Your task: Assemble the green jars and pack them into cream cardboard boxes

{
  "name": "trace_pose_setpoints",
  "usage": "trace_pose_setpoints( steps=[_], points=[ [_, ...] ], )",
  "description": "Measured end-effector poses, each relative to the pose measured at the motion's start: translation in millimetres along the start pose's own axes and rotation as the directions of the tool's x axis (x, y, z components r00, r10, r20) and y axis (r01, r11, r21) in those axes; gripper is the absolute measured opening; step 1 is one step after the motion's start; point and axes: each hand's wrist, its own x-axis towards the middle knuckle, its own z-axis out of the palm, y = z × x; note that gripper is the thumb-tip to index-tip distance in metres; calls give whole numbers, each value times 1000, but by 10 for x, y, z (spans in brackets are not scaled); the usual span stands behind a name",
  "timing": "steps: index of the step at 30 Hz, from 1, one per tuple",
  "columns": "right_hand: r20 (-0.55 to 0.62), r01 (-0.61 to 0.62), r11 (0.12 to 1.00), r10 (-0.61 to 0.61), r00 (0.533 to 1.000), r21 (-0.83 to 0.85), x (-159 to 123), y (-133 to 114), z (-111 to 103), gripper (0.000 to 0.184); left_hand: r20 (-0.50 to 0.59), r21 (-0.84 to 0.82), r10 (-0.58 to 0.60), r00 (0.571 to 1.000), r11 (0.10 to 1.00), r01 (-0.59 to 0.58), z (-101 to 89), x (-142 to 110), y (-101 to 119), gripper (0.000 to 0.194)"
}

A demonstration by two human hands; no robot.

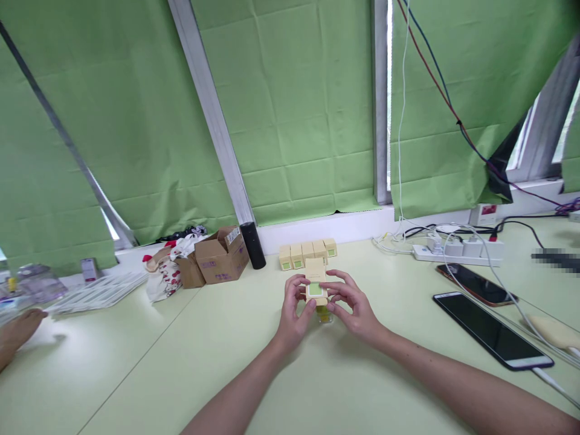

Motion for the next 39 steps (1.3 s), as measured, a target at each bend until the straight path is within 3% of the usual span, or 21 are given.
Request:
trace_pose_setpoints(
  steps=[6, 13, 39],
  points=[
    [-14, 7, 1000, -7, 1000, -4, 3, 32, 16, 34, -13, 25, 8, 1000, 1000, -8, 1, -1, -10, 39],
    [-36, -6, 1000, 6, 999, -4, 4, 42, 26, 32, 51, -20, 42, 998, 999, -41, -14, -5, 32, 47],
    [-54, -64, 998, 65, 996, 18, 13, 50, 38, 25, -14, 25, 11, 1000, 1000, -11, 11, -8, -28, 35]
  ],
)
